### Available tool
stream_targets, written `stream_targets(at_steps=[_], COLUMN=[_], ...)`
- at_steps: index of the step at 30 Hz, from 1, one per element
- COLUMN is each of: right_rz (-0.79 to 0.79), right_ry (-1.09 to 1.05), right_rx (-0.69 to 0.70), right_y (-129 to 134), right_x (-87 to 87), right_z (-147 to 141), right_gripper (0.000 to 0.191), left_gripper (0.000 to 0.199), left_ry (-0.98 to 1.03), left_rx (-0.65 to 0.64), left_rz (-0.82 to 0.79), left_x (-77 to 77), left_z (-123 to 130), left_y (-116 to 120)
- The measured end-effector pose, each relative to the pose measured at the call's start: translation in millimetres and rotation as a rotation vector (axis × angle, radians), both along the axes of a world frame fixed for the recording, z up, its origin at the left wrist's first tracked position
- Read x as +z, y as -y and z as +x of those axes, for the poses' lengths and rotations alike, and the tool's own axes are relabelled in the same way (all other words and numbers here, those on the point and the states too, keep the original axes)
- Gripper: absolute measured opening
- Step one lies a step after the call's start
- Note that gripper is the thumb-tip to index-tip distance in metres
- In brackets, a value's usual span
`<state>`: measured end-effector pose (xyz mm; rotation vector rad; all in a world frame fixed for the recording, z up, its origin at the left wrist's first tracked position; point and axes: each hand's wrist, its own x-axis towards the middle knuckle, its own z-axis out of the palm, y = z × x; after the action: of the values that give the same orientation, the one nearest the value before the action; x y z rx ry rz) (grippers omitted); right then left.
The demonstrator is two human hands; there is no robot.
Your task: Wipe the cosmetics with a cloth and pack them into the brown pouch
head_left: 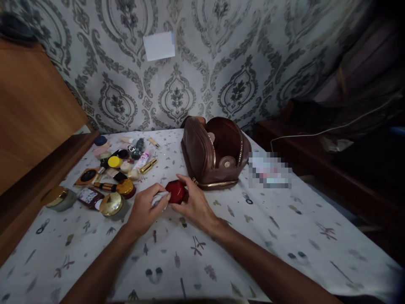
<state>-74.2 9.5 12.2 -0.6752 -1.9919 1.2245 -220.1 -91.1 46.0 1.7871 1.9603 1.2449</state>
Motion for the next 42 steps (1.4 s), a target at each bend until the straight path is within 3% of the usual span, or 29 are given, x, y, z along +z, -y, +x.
stream_targets(at_steps=[5, 8, 10, 12, 17, 20, 24, 28, 30, 32, 34, 36, 39, 42], right_rz=[0.211, 0.252, 0.256, 0.271, 0.379, 0.363, 0.303, 0.367, 0.381, 0.366, 0.345, 0.355, 0.481, 0.539], right_ry=[-0.017, -0.035, -0.053, -0.069, -0.066, -0.055, -0.056, -0.119, -0.164, -0.213, -0.252, -0.264, -0.057, 0.344], right_rx=[0.118, 0.115, 0.082, 0.064, 0.120, 0.164, 0.198, 0.161, 0.129, 0.105, 0.040, -0.100, -0.313, -0.257], right_y=[-1, 0, 1, 1, 2, 3, -3, -15, -25, -42, -65, -94, -141, -179], right_x=[-1.8, 0.9, 3.6, 6.4, 13.6, 24.6, 55.8, 92.9, 110.0, 126.5, 142.2, 155.5, 167.4, 166.5], right_z=[-1, -1, 0, 1, 5, 11, 27, 52, 66, 79, 88, 88, 74, 48], right_gripper=[0.073, 0.073, 0.074, 0.075, 0.072, 0.078, 0.088, 0.063, 0.057, 0.055, 0.051, 0.056, 0.059, 0.056], left_gripper=[0.021, 0.027, 0.028, 0.030, 0.047, 0.050, 0.050, 0.053, 0.060, 0.064, 0.057, 0.045, 0.038, 0.035], left_ry=[-0.262, -0.499, -0.504, -0.323, 0.354, 0.604, 0.999, 1.273, 1.271, 1.201, 1.026, 0.806, 0.579, 0.429], left_rx=[0.132, 0.221, 0.226, 0.202, 0.009, -0.006, 0.057, 0.112, 0.008, -0.179, -0.318, -0.357, -0.346, -0.337], left_rz=[0.094, 0.059, 0.079, 0.091, -0.058, -0.097, -0.126, -0.028, 0.017, 0.007, -0.060, -0.135, -0.224, -0.260], left_x=[-3.3, -4.9, -6.2, -7.5, -10.0, -8.9, 2.7, 30.2, 42.5, 46.5, 39.8, 26.1, 9.2, 12.8], left_z=[-12, -22, -24, -19, 3, 8, 14, 41, 54, 61, 61, 54, 41, 28], left_y=[1, 1, 1, 1, -2, -6, -15, -30, -41, -50, -56, -58, -54, -51])
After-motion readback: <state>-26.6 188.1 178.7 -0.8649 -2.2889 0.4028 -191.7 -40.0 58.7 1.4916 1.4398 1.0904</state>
